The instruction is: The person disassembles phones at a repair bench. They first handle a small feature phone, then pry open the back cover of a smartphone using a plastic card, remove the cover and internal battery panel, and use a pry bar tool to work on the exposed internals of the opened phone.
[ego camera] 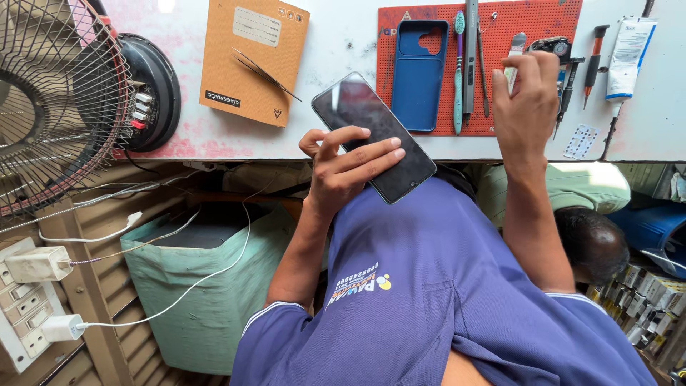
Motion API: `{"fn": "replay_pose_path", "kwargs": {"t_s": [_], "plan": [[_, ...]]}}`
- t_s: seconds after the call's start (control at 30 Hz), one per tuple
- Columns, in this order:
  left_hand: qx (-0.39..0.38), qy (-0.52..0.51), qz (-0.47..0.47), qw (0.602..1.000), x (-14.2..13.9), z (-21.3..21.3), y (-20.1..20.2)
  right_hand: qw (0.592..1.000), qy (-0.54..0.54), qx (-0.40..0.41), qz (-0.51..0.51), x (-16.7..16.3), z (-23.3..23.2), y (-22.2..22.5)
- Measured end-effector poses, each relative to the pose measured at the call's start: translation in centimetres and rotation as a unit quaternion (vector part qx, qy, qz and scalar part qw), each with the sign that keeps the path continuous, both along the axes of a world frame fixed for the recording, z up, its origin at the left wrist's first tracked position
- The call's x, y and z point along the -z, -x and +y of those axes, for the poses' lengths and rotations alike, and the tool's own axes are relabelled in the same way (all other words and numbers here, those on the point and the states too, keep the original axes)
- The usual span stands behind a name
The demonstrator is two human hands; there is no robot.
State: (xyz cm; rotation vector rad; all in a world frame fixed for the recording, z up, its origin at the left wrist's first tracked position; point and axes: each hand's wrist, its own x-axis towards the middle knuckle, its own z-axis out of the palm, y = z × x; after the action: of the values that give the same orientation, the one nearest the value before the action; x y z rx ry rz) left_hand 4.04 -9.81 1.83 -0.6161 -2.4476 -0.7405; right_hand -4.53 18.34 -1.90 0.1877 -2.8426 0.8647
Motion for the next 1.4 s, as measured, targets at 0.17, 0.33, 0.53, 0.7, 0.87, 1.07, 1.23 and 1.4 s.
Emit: {"fn": "replay_pose_path", "kwargs": {"t_s": [0.17,0.33,0.53,0.7,0.87,1.07,1.23,1.4], "plan": [[-0.037,0.106,0.125,0.986,-0.2,0.4,0.6,0.697,0.531,-0.165,-0.452,-2.4,-3.3,-1.8],[-0.230,-0.321,-0.093,0.914,1.1,2.4,0.0,0.638,0.633,-0.115,-0.423,-2.8,-5.9,-3.3],[0.001,-0.768,-0.411,0.492,4.0,3.2,-0.1,0.801,0.453,-0.149,-0.363,-0.7,-5.9,-3.3],[-0.050,-0.735,-0.415,0.535,5.3,3.6,-0.5,0.986,0.106,-0.126,0.005,2.6,-0.4,3.7],[-0.037,-0.739,-0.398,0.542,5.0,2.8,0.0,0.984,-0.037,-0.160,0.074,6.8,1.2,7.9],[-0.041,-0.752,-0.375,0.541,4.6,2.0,-0.4,0.987,-0.021,-0.153,0.041,8.7,1.8,7.8],[-0.033,-0.772,-0.347,0.532,4.8,2.1,-0.7,0.983,-0.053,-0.165,0.065,9.2,1.6,8.1],[0.008,-0.805,-0.333,0.491,5.0,2.2,-0.8,0.982,0.000,-0.114,0.148,4.9,1.2,6.5]]}}
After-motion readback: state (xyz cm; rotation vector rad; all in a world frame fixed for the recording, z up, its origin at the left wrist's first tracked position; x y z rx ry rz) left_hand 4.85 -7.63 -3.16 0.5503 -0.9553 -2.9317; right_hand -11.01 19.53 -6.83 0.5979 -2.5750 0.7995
